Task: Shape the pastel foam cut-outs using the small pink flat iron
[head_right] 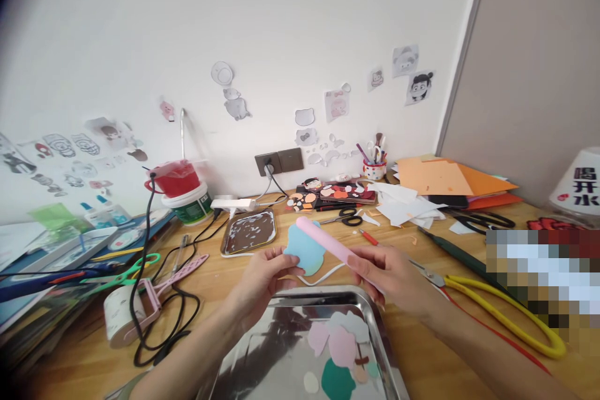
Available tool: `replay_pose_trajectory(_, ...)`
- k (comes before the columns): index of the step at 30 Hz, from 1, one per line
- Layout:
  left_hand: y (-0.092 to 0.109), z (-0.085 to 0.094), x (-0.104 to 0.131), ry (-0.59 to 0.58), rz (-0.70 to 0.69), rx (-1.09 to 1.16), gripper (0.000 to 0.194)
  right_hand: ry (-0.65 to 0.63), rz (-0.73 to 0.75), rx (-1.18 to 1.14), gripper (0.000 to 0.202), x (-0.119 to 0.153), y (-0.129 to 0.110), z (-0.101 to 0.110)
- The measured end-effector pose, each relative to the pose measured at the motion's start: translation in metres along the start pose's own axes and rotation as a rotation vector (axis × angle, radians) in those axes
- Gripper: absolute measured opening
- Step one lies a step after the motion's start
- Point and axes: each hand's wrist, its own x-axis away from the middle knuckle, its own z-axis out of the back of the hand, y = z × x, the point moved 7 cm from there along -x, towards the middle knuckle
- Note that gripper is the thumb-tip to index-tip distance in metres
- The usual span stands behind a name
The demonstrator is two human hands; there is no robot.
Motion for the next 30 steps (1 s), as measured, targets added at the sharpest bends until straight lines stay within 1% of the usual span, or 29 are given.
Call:
replay_pose_trajectory(7, 0.003, 0.005, -0.002, 0.042, -0.014, 0.055, 0.011, 0.116, -0.024, -0.024, 0.034, -0.001, -0.003, 0.017)
replay_pose_trajectory(9, 0.003, 0.007, -0.003, 0.051, -0.022, 0.061, 0.011, 0.122, -0.038, -0.017, 0.035, -0.001, -0.004, 0.018)
replay_pose_trajectory(11, 0.004, 0.008, -0.003, 0.06, -0.035, 0.06, 0.013, 0.088, -0.064, -0.002, 0.035, -0.001, -0.005, 0.014)
replay_pose_trajectory(13, 0.005, 0.008, -0.003, 0.061, -0.054, 0.052, 0.015, 0.017, -0.078, 0.014, 0.034, 0.0, -0.006, 0.005)
replay_pose_trajectory(15, 0.006, 0.006, -0.002, 0.045, -0.061, 0.037, 0.017, -0.046, -0.074, 0.022, 0.033, 0.001, -0.006, -0.004)
replay_pose_trajectory(17, 0.005, 0.003, -0.001, 0.016, -0.06, 0.021, 0.019, -0.076, -0.061, 0.022, 0.034, 0.001, -0.005, -0.01)
replay_pose_trajectory(21, 0.002, -0.006, 0.003, -0.054, -0.043, -0.022, 0.022, -0.028, -0.031, 0.034, 0.034, 0.0, 0.0, -0.01)
replay_pose_trajectory(24, -0.001, -0.014, 0.006, -0.126, -0.018, -0.084, 0.023, -0.026, -0.011, 0.062, 0.033, 0.001, 0.001, -0.011)
replay_pose_trajectory(26, -0.002, -0.014, 0.007, -0.125, -0.017, -0.102, 0.021, -0.031, -0.012, 0.068, 0.033, 0.002, 0.0, -0.012)
replay_pose_trajectory(30, -0.001, -0.009, 0.006, -0.073, -0.025, -0.088, 0.017, 0.006, -0.021, 0.032, 0.029, 0.003, -0.003, -0.007)
